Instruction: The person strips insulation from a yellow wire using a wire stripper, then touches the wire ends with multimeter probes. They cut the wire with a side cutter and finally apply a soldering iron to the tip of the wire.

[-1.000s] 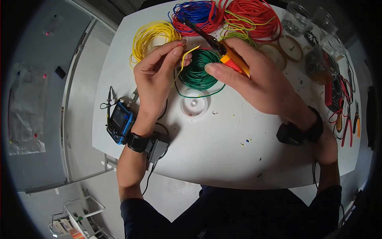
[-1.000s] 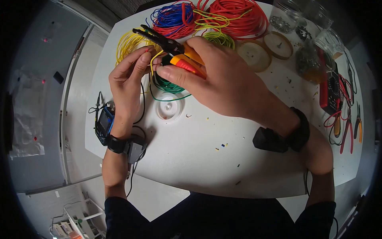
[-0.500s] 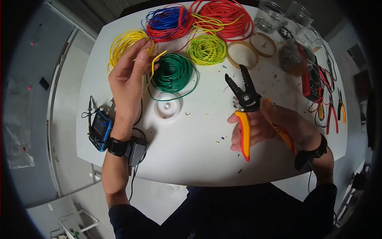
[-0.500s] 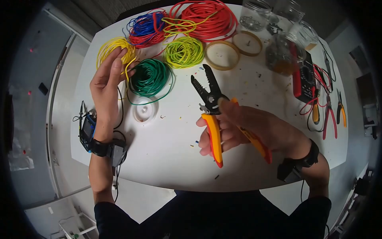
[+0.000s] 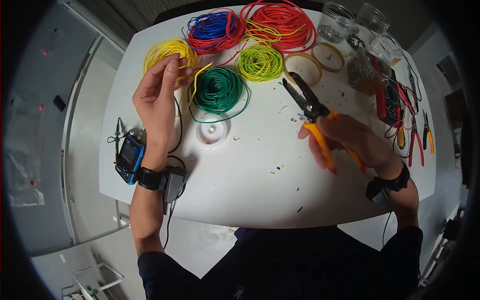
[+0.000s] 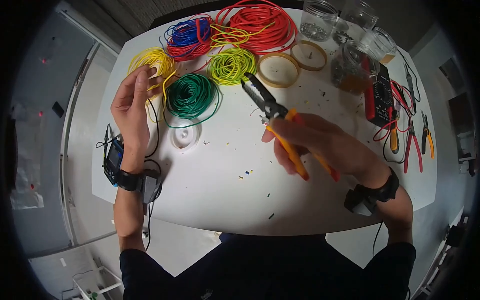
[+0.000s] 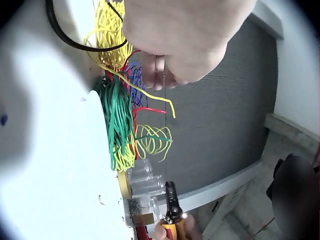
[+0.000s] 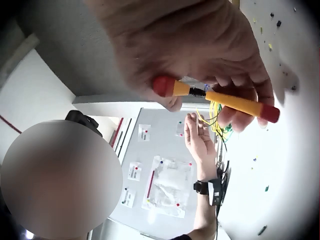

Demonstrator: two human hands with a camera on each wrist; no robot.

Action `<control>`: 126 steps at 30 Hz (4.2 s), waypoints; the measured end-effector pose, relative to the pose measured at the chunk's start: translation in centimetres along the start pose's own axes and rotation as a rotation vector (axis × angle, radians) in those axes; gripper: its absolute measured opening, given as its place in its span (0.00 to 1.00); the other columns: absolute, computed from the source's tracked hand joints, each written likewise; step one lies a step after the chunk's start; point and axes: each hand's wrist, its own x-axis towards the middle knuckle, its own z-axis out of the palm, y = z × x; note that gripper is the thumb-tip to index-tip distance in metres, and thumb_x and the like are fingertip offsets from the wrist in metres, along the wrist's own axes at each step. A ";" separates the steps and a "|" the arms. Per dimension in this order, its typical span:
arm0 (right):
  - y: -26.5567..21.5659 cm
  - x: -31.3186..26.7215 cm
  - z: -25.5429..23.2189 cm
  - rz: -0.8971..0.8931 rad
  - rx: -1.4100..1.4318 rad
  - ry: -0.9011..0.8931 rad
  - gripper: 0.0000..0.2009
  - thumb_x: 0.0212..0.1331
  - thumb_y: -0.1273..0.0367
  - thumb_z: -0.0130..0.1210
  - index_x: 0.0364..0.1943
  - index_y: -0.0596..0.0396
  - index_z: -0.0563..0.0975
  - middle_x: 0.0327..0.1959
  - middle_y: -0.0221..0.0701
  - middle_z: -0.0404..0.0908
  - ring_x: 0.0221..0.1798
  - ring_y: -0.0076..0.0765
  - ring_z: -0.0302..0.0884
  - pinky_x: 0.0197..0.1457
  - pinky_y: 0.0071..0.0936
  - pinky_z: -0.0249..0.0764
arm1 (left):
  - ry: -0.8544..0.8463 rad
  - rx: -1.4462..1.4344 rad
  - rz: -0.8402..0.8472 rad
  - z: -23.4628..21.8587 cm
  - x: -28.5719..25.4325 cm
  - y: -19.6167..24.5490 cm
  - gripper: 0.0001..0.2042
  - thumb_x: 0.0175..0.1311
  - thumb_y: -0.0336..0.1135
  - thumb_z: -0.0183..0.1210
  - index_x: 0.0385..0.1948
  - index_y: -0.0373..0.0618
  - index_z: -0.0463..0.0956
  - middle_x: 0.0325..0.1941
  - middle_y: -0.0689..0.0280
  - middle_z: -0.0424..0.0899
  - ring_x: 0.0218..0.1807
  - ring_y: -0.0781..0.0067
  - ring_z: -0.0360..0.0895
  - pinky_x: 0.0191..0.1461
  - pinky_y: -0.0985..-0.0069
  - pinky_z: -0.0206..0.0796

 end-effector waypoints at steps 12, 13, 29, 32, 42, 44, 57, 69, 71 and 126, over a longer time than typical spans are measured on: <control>-1.5 2.7 0.8 -0.326 -0.474 0.358 0.21 0.68 0.52 0.61 0.45 0.57 0.80 0.26 0.27 0.77 0.28 0.20 0.70 0.34 0.25 0.68 | -0.086 0.342 0.067 -3.0 6.1 -0.1 0.18 0.76 0.34 0.58 0.60 0.31 0.77 0.56 0.59 0.87 0.61 0.71 0.81 0.69 0.75 0.66; -2.8 2.7 0.7 -0.198 -0.579 0.350 0.22 0.62 0.54 0.67 0.46 0.58 0.80 0.28 0.28 0.76 0.32 0.22 0.68 0.37 0.26 0.68 | -0.125 0.421 0.146 -3.2 7.1 -1.1 0.16 0.74 0.31 0.59 0.58 0.33 0.79 0.56 0.56 0.87 0.55 0.70 0.83 0.61 0.74 0.73; -5.0 10.1 3.3 -0.505 -0.580 0.419 0.24 0.58 0.52 0.70 0.43 0.59 0.80 0.34 0.39 0.85 0.38 0.39 0.84 0.42 0.35 0.77 | -0.174 0.110 -0.034 -0.8 9.3 -4.4 0.12 0.75 0.36 0.61 0.52 0.40 0.84 0.41 0.68 0.90 0.36 0.84 0.81 0.36 0.83 0.70; -5.4 13.0 4.1 -0.754 -0.796 0.657 0.30 0.59 0.46 0.67 0.46 0.63 0.79 0.37 0.45 0.87 0.44 0.54 0.86 0.49 0.44 0.80 | -0.223 0.023 0.017 -0.4 9.0 -3.9 0.12 0.75 0.35 0.61 0.52 0.40 0.82 0.40 0.68 0.90 0.35 0.83 0.82 0.34 0.85 0.70; -6.5 16.1 4.5 -0.307 -0.830 0.512 0.40 0.64 0.37 0.52 0.52 0.70 0.76 0.49 0.55 0.83 0.58 0.57 0.82 0.61 0.48 0.76 | -0.230 -0.010 0.063 0.5 8.0 -2.7 0.11 0.77 0.34 0.58 0.52 0.38 0.80 0.39 0.67 0.88 0.35 0.83 0.81 0.34 0.84 0.73; -6.1 16.5 4.1 -0.327 -0.749 0.478 0.43 0.64 0.35 0.50 0.54 0.71 0.76 0.53 0.55 0.82 0.61 0.55 0.80 0.63 0.47 0.75 | -0.240 -0.005 0.065 0.5 8.0 -2.6 0.11 0.77 0.34 0.58 0.52 0.37 0.81 0.40 0.66 0.88 0.35 0.83 0.81 0.34 0.84 0.73; -6.4 16.7 3.0 -0.276 -0.360 0.230 0.37 0.62 0.35 0.56 0.44 0.62 0.78 0.33 0.35 0.83 0.26 0.27 0.83 0.22 0.25 0.75 | -0.254 0.039 0.067 0.9 7.6 -2.3 0.12 0.76 0.34 0.59 0.48 0.34 0.83 0.40 0.63 0.89 0.37 0.79 0.84 0.40 0.80 0.77; -6.9 16.1 3.3 -0.274 -0.274 0.179 0.31 0.65 0.41 0.58 0.45 0.60 0.79 0.31 0.34 0.81 0.23 0.24 0.79 0.23 0.22 0.72 | -0.246 0.023 0.102 0.9 7.7 -2.4 0.10 0.75 0.32 0.60 0.44 0.32 0.84 0.36 0.64 0.89 0.33 0.81 0.83 0.40 0.81 0.80; -7.1 16.0 3.3 -0.252 -0.288 0.159 0.30 0.65 0.41 0.58 0.45 0.60 0.79 0.30 0.33 0.80 0.23 0.23 0.78 0.23 0.21 0.72 | -0.222 0.022 0.098 0.9 7.5 -2.4 0.10 0.74 0.32 0.60 0.44 0.32 0.84 0.35 0.64 0.89 0.33 0.81 0.83 0.40 0.81 0.80; -4.4 16.6 5.0 -0.655 -0.918 0.614 0.27 0.65 0.55 0.63 0.46 0.68 0.68 0.24 0.51 0.81 0.28 0.62 0.84 0.33 0.50 0.78 | -0.240 0.002 0.092 0.9 6.9 -2.4 0.09 0.75 0.28 0.59 0.47 0.31 0.83 0.35 0.64 0.87 0.36 0.79 0.84 0.45 0.81 0.79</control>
